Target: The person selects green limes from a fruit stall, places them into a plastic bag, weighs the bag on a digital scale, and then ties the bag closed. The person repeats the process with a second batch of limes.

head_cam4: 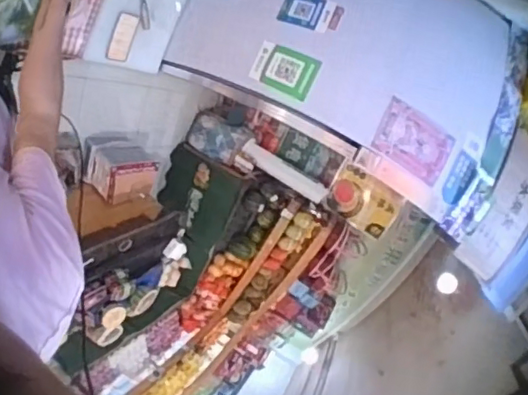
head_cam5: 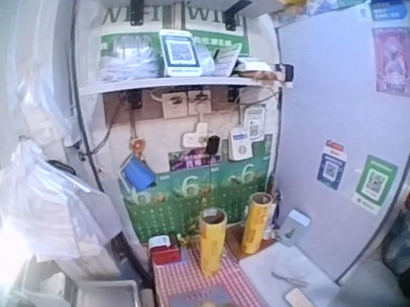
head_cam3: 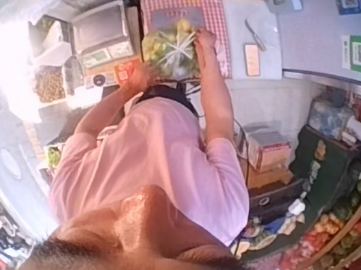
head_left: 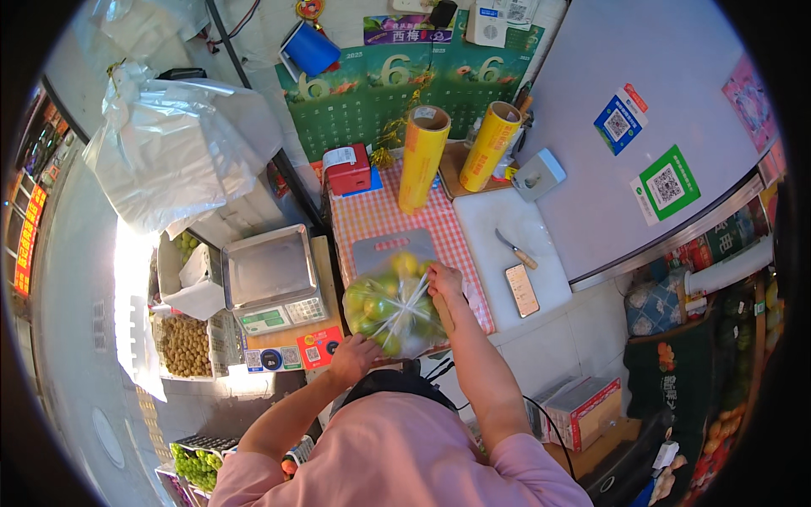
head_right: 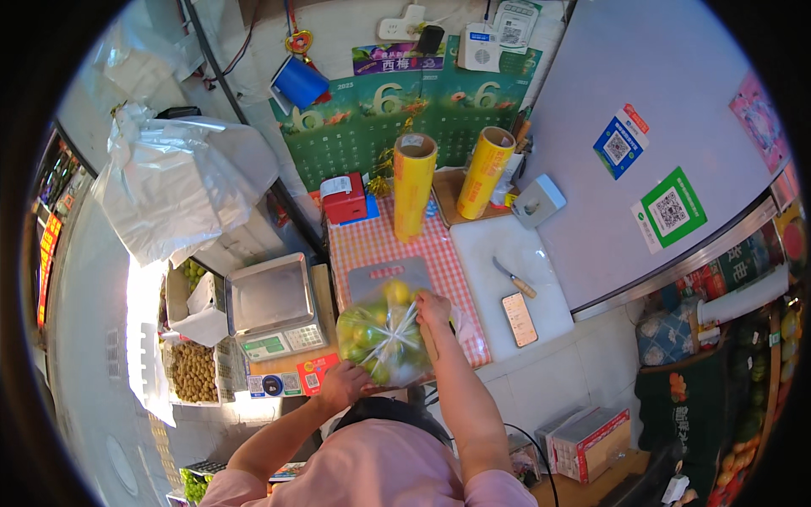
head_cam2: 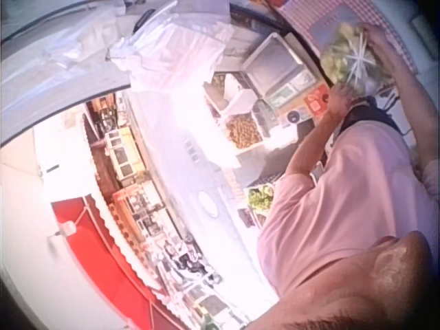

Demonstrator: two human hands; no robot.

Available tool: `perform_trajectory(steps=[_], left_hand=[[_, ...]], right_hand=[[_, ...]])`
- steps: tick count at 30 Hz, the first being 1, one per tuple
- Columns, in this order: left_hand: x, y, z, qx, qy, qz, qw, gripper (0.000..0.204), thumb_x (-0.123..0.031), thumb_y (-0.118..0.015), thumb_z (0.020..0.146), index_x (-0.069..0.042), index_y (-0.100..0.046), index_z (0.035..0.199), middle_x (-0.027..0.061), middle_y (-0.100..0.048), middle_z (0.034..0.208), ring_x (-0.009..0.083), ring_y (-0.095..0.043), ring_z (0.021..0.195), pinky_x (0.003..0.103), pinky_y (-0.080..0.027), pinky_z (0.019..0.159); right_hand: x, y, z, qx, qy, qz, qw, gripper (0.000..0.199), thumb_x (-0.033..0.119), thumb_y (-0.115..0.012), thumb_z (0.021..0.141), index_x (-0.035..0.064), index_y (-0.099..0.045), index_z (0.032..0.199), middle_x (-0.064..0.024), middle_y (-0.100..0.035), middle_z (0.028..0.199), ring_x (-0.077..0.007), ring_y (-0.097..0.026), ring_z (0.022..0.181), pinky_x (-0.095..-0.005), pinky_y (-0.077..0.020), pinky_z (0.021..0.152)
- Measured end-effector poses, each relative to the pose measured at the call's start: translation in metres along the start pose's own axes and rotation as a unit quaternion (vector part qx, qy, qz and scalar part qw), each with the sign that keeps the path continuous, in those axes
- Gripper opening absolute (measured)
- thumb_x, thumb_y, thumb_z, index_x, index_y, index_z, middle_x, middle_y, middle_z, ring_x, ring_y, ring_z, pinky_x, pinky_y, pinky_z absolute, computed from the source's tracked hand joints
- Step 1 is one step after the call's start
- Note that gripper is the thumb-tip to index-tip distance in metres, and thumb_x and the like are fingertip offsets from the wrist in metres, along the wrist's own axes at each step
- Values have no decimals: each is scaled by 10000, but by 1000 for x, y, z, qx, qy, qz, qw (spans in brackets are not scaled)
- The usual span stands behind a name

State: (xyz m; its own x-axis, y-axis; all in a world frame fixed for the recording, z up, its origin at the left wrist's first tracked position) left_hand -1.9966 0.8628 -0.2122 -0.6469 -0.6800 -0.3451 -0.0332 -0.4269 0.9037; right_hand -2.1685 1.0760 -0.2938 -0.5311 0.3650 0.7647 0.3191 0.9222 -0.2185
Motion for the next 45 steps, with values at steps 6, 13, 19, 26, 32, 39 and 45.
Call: perform_trajectory(steps=[6,13,19,26,32,39,45], left_hand=[[-19,29,29,-47,109,-280,952,121,-152,-578,892,-82,-675,906,68,-639,953,262,-609,942,353,-477,852],[10,4,88,-15,298,-732,613,506,28,-476,926,-40,-427,1425,118,-570,1298,182,-593,1067,313,-487,912],[3,-7,92,76,272,-481,830,567,109,-559,820,-48,-491,1360,92,-646,1125,151,-614,978,310,-527,811],[-11,-7,59,208,26,84,974,387,-90,-684,807,-75,-583,1180,117,-643,1048,279,-639,865,355,-544,770],[11,26,30,-138,193,-68,969,451,-136,-718,803,-86,-594,1233,134,-592,1018,266,-624,842,371,-532,708],[50,4,57,-41,299,-76,950,581,-365,-703,821,-34,-556,1275,171,-618,1032,352,-622,909,413,-513,772],[56,-12,68,25,232,115,966,679,-427,-684,799,9,-514,1292,170,-633,987,306,-639,914,385,-541,714]], right_hand=[[33,-16,-61,95,42,9,994,190,149,-581,852,0,-637,749,-29,-499,544,-112,-401,381,-277,-304,346],[8,-4,-165,208,-91,14,974,338,142,-506,909,0,-616,1196,-52,-512,554,-107,-397,386,-240,-317,364],[-21,-20,-156,323,-32,-9,946,198,214,-587,940,27,-649,961,-17,-535,616,-74,-393,424,-219,-306,392],[21,29,-76,35,32,58,997,177,147,-637,853,61,-581,708,-10,-522,589,-96,-429,420,-247,-369,399],[40,-14,-81,195,93,-75,973,293,190,-656,889,89,-505,660,5,-490,574,-79,-401,421,-241,-357,396],[40,-9,-82,168,81,-107,977,308,211,-662,905,70,-526,667,-11,-531,595,-71,-402,430,-241,-365,399],[38,-14,-79,196,99,-127,967,296,225,-651,914,54,-567,687,-21,-556,618,-75,-455,475,-244,-403,443]])
Point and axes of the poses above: each hand's wrist, its own z-axis towards the middle knuckle, its own y-axis out of the back of the hand, x = y × z, the point moved 6 cm from there along z, towards the middle knuckle
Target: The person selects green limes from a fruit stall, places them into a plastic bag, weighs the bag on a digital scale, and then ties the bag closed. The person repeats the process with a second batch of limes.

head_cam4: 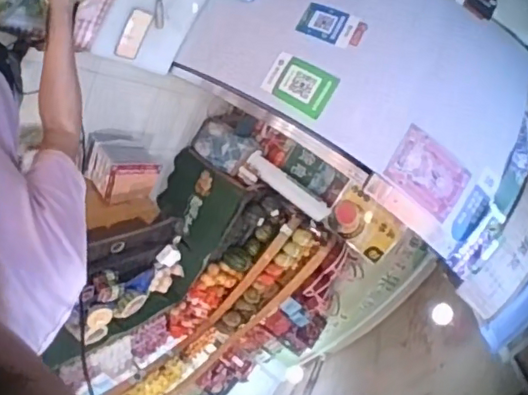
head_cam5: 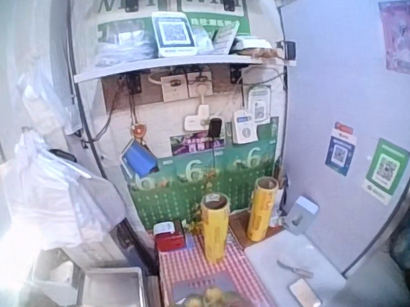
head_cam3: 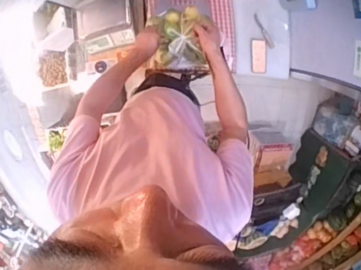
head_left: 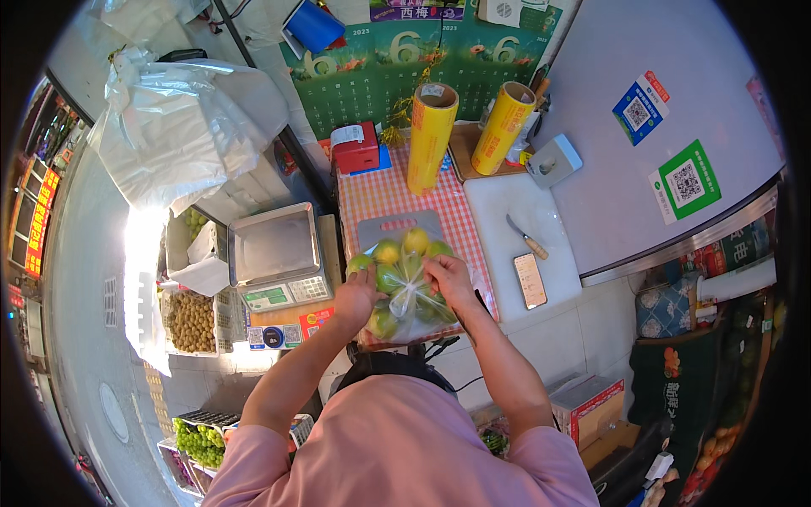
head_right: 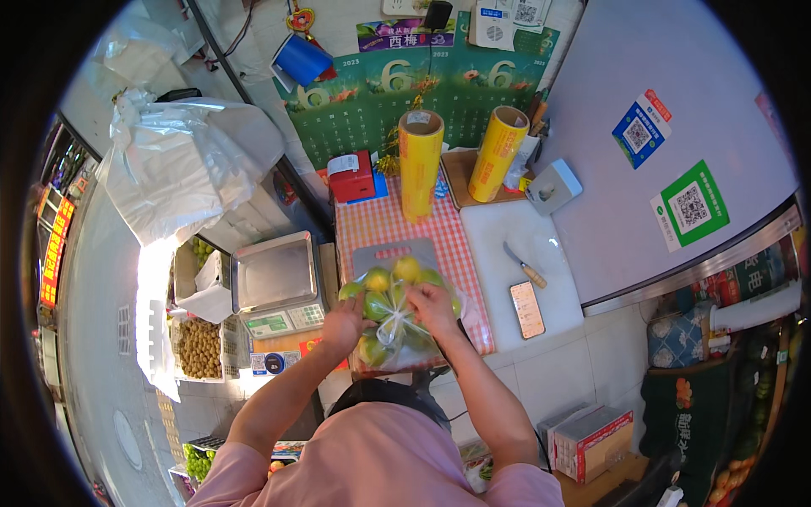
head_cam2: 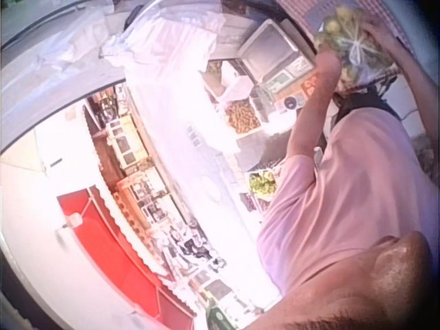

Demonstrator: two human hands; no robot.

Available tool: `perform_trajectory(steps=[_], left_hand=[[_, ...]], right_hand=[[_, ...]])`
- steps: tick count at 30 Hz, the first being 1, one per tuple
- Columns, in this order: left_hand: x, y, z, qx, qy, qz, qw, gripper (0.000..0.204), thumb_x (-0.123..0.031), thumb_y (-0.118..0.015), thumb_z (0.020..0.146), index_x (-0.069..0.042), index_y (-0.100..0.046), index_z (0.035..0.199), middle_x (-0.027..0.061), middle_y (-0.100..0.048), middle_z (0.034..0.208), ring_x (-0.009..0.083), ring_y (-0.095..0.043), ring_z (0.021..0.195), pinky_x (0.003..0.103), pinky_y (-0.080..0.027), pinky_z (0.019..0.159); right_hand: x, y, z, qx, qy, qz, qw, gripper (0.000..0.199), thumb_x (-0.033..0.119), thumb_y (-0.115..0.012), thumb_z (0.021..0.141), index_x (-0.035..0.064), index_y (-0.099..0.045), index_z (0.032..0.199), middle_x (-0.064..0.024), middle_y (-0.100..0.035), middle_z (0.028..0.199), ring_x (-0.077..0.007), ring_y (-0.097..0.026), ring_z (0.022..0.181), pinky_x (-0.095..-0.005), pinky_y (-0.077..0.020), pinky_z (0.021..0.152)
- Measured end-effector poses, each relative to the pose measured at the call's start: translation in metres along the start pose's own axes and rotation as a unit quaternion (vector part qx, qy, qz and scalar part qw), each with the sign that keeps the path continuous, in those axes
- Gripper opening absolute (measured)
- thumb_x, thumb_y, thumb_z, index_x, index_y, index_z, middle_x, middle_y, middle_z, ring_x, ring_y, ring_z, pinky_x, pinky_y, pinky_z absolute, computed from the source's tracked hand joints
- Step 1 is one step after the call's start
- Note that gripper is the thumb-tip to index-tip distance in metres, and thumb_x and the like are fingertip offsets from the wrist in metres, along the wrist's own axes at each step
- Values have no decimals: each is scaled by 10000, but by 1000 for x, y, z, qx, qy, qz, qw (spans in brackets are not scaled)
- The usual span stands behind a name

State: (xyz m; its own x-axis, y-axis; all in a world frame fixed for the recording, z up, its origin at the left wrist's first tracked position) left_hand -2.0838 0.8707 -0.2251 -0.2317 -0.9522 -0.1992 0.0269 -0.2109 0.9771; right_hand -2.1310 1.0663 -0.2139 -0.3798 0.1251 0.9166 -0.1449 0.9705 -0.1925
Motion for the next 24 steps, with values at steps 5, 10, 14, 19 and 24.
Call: perform_trajectory(steps=[5,10,14,19,24], left_hand=[[-4,-11,10,37,-6,-19,999,589,-420,-669,822,3,-538,1211,153,-646,948,305,-650,878,380,-539,709],[3,7,22,-56,-2,-69,996,355,-351,-650,858,-29,-609,999,131,-650,898,298,-658,817,406,-538,645],[2,7,-6,19,76,-183,980,332,-405,-621,875,-75,-660,869,138,-648,810,312,-656,748,423,-528,637],[-11,7,-16,33,118,-371,920,298,-359,-632,857,-74,-696,917,157,-687,864,317,-678,792,394,-535,709],[122,69,32,-187,203,-304,912,216,-268,-597,889,-77,-696,909,162,-684,869,350,-664,810,403,-527,705]], right_hand=[[-1,-5,-6,19,-24,-11,999,265,220,-640,921,36,-596,735,-19,-557,621,-74,-467,482,-234,-397,442],[1,5,-1,-5,-8,-61,998,269,233,-646,912,33,-605,736,-14,-561,623,-67,-467,477,-226,-386,441],[-7,15,-2,-35,2,-86,996,278,251,-672,885,43,-603,713,7,-552,614,-52,-459,478,-219,-362,435],[-13,15,-15,-59,12,-121,991,202,212,-686,879,27,-638,812,15,-544,622,-53,-477,481,-226,-361,423],[4,22,-38,-139,77,-31,987,225,150,-664,899,15,-626,1075,-36,-599,809,-84,-533,541,-231,-418,453]])
Point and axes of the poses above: each hand's wrist, its own z-axis towards the middle knuckle, its own y-axis out of the back of the hand, x = y × z, the point moved 6 cm from there along z, towards the middle knuckle
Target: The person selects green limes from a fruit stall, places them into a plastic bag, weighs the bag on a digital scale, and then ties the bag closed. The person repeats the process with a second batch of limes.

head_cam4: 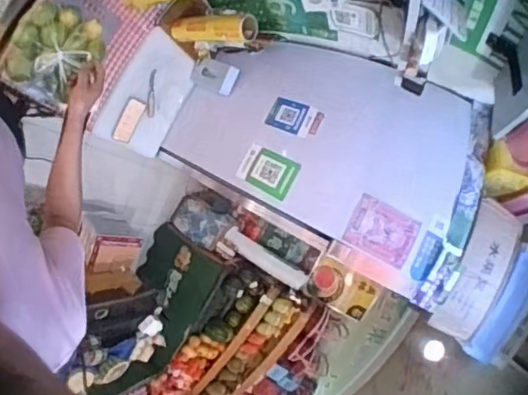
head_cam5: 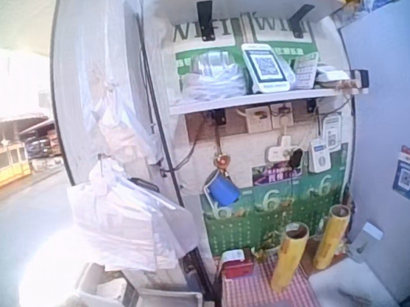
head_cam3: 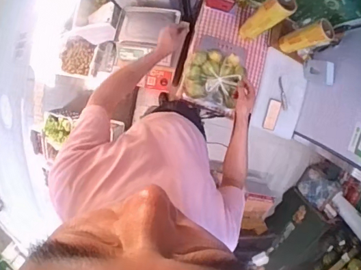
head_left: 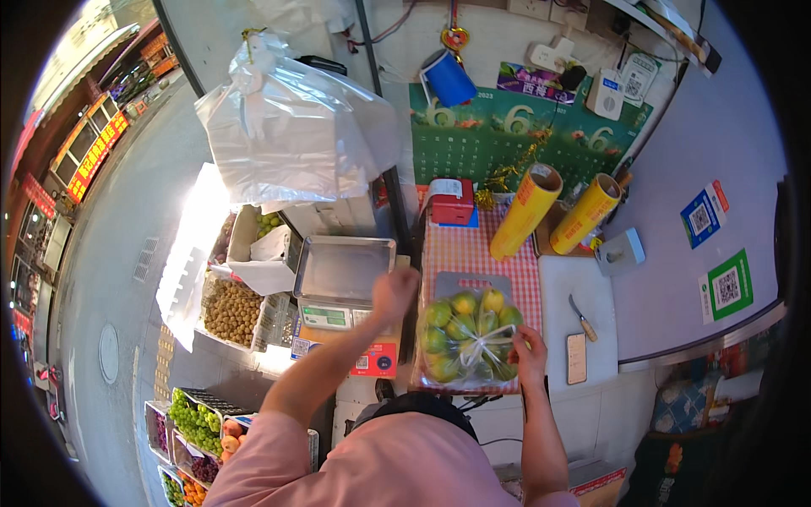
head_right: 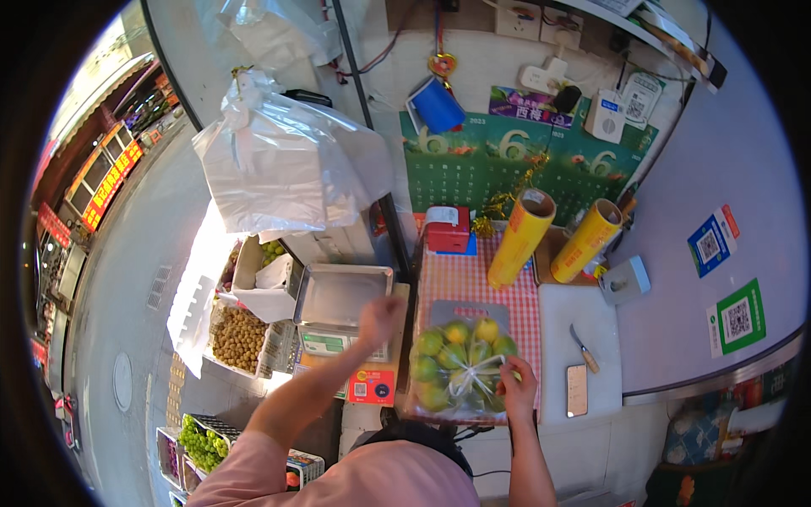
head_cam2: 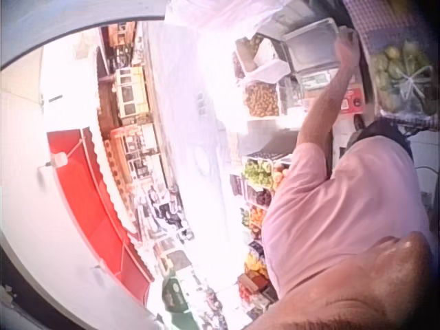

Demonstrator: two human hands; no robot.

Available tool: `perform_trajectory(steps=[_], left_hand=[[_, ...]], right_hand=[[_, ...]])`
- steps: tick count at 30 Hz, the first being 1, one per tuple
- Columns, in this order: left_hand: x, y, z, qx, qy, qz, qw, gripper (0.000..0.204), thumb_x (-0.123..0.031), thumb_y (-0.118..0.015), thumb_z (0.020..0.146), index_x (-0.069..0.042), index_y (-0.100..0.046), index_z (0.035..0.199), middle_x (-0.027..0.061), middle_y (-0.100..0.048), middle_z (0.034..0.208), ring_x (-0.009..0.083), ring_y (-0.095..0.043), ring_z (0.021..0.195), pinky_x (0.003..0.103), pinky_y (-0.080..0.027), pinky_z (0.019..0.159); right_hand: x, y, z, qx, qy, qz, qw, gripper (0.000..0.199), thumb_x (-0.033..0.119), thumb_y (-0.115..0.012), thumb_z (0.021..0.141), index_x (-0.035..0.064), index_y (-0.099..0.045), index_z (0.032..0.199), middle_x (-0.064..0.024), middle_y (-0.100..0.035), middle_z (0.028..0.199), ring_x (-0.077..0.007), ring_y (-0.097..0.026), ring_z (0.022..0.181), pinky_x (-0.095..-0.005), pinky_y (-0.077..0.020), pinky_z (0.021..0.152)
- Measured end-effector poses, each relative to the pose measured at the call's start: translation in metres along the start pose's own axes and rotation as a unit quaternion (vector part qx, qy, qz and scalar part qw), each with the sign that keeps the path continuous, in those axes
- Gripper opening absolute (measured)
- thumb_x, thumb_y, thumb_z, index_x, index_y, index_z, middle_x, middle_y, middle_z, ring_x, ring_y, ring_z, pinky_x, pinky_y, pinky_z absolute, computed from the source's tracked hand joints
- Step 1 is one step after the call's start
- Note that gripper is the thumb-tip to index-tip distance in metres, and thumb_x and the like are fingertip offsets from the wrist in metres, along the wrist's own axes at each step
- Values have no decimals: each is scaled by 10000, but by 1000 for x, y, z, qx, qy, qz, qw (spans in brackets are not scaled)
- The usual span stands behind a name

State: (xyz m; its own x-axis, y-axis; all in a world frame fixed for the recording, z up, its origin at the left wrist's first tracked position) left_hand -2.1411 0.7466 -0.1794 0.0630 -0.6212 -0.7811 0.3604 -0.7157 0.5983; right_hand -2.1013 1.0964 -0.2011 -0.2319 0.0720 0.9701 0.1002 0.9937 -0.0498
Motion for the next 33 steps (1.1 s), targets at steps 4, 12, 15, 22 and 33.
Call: perform_trajectory(steps=[4,12,15,22,33], left_hand=[[23,87,93,-180,-116,186,959,240,-192,-577,883,-100,-638,1096,133,-638,974,362,-630,846,456,-511,701],[49,121,164,-226,-208,239,921,135,-159,-633,859,-126,-664,987,88,-639,951,338,-615,921,454,-500,726],[49,123,166,-231,-199,206,930,105,-174,-675,832,-109,-638,905,87,-630,885,324,-606,865,440,-476,735],[50,134,166,-171,-208,72,960,193,-195,-723,822,-66,-581,836,77,-580,784,274,-572,748,385,-447,672],[67,144,166,-190,-219,42,956,90,-127,-688,860,-49,-645,870,93,-588,777,247,-563,704,351,-472,683]], right_hand=[[5,6,-17,-3,-45,44,998,240,151,-660,903,13,-624,1096,-36,-607,823,-94,-554,582,-235,-449,479],[13,12,-46,-34,-44,50,997,179,167,-659,906,31,-645,1020,-57,-645,846,-109,-551,569,-256,-459,497],[12,12,-52,-47,-59,60,995,207,175,-654,913,17,-648,1045,-51,-643,818,-99,-550,573,-248,-458,502],[10,-4,-50,-44,-61,67,995,175,171,-662,902,27,-660,1001,-56,-649,800,-102,-555,572,-252,-467,500],[3,-29,-55,-3,-68,89,994,166,141,-659,895,25,-658,1014,-61,-658,793,-109,-571,576,-256,-480,498]])
Point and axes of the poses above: each hand's wrist, its own z-axis towards the middle knuckle, its own y-axis out of the back of the hand, x = y × z, the point moved 6 cm from there along z, towards the middle knuckle
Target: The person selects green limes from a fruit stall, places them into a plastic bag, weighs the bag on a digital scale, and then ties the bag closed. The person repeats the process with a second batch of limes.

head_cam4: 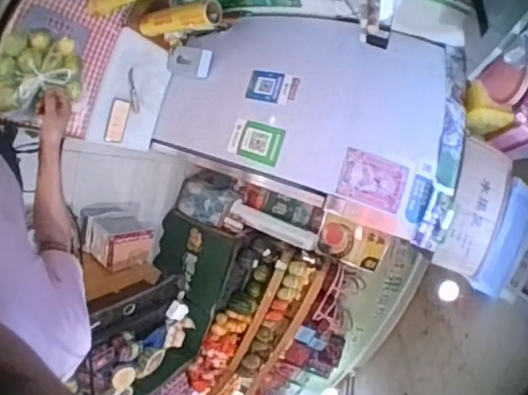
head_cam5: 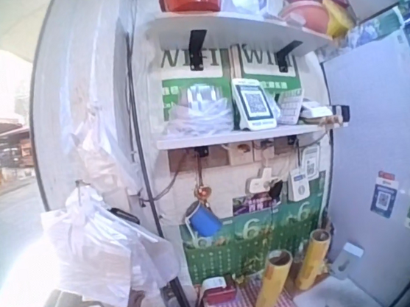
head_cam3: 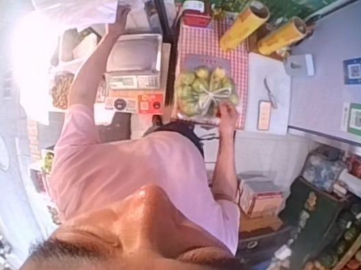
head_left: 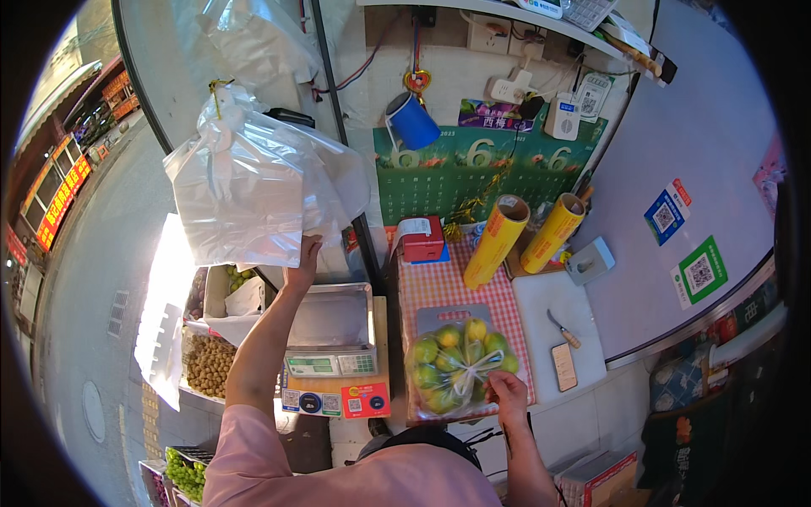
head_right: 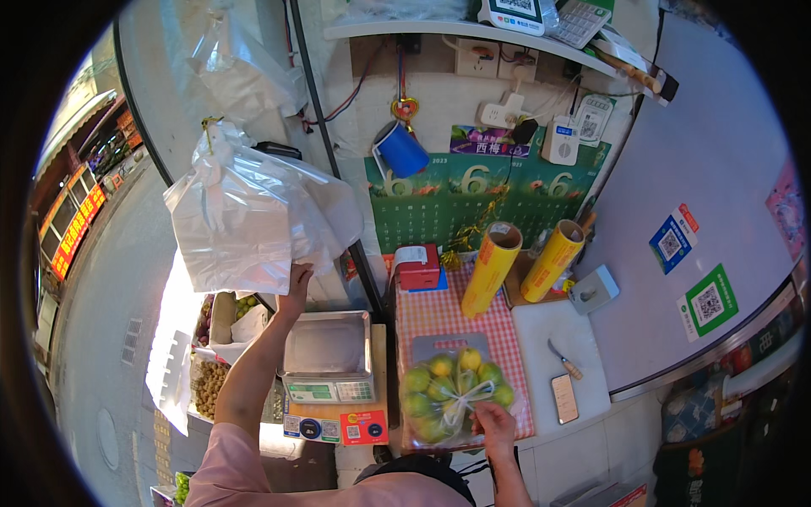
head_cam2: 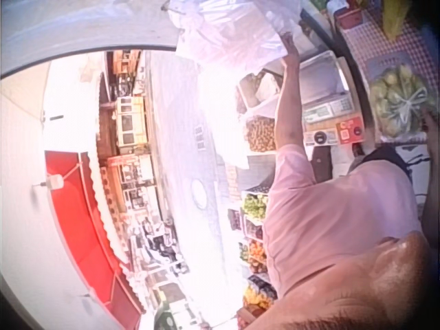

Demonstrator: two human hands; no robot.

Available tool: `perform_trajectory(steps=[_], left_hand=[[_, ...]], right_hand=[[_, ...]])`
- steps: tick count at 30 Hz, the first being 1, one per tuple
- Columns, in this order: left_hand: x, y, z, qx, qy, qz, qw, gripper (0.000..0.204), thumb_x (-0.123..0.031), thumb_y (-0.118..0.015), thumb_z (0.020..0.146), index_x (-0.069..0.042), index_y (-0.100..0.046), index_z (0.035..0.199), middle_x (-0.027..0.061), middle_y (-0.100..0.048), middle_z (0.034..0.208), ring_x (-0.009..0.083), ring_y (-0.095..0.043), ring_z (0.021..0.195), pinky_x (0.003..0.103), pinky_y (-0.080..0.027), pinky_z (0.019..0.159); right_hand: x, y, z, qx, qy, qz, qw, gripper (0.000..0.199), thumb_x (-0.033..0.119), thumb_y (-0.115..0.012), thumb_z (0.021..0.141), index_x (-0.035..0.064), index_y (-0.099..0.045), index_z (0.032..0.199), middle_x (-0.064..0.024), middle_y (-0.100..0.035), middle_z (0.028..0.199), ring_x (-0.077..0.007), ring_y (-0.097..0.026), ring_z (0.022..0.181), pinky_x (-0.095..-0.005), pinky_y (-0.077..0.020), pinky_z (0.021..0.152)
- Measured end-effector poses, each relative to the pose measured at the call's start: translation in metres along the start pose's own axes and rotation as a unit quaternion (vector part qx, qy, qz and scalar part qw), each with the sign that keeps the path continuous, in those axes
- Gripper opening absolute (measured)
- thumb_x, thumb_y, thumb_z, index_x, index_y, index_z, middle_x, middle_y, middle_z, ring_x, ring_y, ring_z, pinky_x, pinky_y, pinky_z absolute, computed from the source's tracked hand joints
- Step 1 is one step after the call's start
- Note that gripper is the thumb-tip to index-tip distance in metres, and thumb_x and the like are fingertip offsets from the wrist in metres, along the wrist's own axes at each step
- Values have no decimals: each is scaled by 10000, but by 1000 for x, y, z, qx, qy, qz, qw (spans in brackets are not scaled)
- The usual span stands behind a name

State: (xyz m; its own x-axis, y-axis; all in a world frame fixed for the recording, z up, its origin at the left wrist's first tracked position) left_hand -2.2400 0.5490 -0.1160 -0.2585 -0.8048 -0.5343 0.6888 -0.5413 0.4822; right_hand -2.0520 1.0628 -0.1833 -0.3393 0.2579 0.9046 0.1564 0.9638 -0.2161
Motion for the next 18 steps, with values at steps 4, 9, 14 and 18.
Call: perform_trajectory(steps=[4,9,14,18], left_hand=[[-11,4,1,21,48,-60,997,139,-156,-714,848,-31,-652,848,68,-595,766,190,-560,696,320,-468,686],[-17,9,1,45,132,-90,986,183,-187,-737,832,-27,-647,842,42,-590,749,147,-544,687,297,-459,677],[-14,13,2,23,68,-51,996,156,-177,-707,857,-35,-644,868,38,-593,760,146,-538,705,297,-458,684],[0,11,-3,-2,140,-51,989,108,-156,-655,891,-49,-644,884,89,-625,812,242,-588,767,350,-472,740]], right_hand=[[-9,-1,-7,3,-16,-5,1000,212,145,-668,905,-16,-647,1041,-84,-660,809,-112,-554,583,-265,-468,518],[-14,-2,-16,14,-13,-21,1000,207,142,-666,906,-20,-652,1033,-87,-660,792,-107,-547,576,-259,-468,513],[-19,-5,-24,20,-13,-17,1000,205,147,-665,907,-19,-655,1027,-79,-660,787,-100,-541,567,-246,-471,508],[-28,-11,-29,35,-21,-20,999,205,154,-668,906,-13,-654,1025,-63,-655,784,-93,-541,566,-238,-470,510]])
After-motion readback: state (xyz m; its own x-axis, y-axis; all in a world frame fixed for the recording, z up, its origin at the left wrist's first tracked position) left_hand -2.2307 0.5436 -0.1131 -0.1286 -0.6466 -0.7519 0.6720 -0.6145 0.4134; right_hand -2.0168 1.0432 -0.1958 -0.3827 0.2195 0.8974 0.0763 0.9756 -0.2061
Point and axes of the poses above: each hand's wrist, its own z-axis towards the middle knuckle, its own y-axis out of the back of the hand, x = y × z, the point moved 6 cm from there along z, towards the middle knuckle
